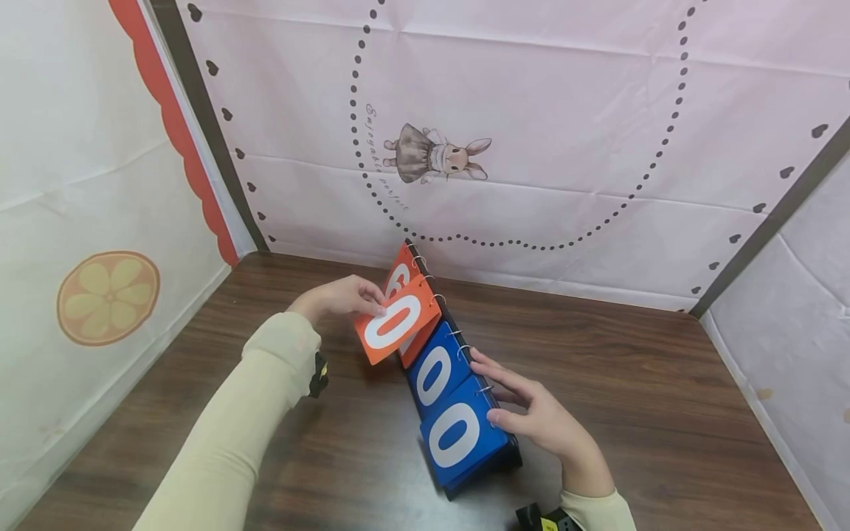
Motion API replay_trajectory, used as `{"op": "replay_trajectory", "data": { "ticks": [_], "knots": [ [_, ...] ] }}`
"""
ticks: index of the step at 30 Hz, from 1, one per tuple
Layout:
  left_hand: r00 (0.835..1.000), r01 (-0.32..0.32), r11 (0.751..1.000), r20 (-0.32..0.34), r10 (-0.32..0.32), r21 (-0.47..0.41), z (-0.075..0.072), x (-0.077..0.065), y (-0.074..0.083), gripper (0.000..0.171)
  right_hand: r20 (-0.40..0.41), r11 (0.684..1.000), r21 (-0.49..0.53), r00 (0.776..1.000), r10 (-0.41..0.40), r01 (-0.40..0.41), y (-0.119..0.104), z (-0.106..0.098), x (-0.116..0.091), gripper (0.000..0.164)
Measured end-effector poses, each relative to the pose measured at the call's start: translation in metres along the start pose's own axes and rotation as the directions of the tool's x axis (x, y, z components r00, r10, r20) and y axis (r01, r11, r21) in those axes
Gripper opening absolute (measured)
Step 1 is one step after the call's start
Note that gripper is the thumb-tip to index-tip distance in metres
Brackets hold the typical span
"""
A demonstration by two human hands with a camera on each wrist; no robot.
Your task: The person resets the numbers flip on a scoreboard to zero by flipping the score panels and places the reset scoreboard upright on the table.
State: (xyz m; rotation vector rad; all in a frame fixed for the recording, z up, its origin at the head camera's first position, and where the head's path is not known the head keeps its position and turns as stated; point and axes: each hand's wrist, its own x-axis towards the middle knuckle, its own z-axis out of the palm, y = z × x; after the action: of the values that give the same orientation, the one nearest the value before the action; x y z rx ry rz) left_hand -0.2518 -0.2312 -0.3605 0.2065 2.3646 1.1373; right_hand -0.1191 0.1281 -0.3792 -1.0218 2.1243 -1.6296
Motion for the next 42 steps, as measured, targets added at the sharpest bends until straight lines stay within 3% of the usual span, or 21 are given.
{"op": "replay_trajectory", "data": {
  "ticks": [4,10,14,20,30,33,36,40,42],
  "knots": [
    [1.000,-0.001,1.000,-0.017,0.001,-0.007,0.004,0.001,-0.001,0.031,-0.002,1.000,-0.001,1.000,-0.005,0.005,0.000,0.000,0.000,0.054],
    [0.999,0.018,0.994,-0.038,-0.022,-0.103,0.015,0.005,-0.002,0.034,-0.002,1.000,-0.004,1.000,-0.013,0.013,-0.001,0.000,0.000,0.055],
    [0.998,-0.001,0.993,-0.067,-0.007,-0.118,0.024,0.009,-0.002,0.034,-0.002,1.000,0.000,1.000,-0.018,0.018,-0.001,0.000,0.000,0.055],
    [0.987,-0.045,0.997,-0.156,0.036,-0.055,0.034,0.018,-0.004,0.033,-0.002,1.000,-0.001,1.000,-0.019,0.019,-0.002,0.001,0.001,0.055],
    [0.969,-0.034,0.999,-0.244,0.030,-0.009,0.043,0.021,-0.001,0.031,0.007,1.000,0.012,1.000,-0.016,0.016,-0.003,0.000,0.003,0.055],
    [0.962,-0.034,0.998,-0.268,0.046,0.049,0.046,0.020,0.003,0.029,0.008,1.000,0.005,1.000,-0.017,0.017,-0.003,-0.001,0.002,0.055],
    [0.954,-0.025,0.984,-0.288,0.077,0.178,0.048,0.018,0.009,0.029,0.005,1.000,-0.003,1.000,-0.019,0.019,-0.002,-0.002,0.001,0.055],
    [0.951,0.010,0.918,-0.286,0.113,0.395,0.039,0.013,0.027,0.023,0.002,1.000,-0.004,1.000,-0.018,0.018,-0.002,-0.002,0.001,0.055],
    [0.944,0.005,0.901,-0.300,0.139,0.434,0.027,0.011,0.041,0.019,0.002,1.000,0.000,1.000,-0.017,0.017,-0.002,-0.001,0.001,0.054]
  ]
}}
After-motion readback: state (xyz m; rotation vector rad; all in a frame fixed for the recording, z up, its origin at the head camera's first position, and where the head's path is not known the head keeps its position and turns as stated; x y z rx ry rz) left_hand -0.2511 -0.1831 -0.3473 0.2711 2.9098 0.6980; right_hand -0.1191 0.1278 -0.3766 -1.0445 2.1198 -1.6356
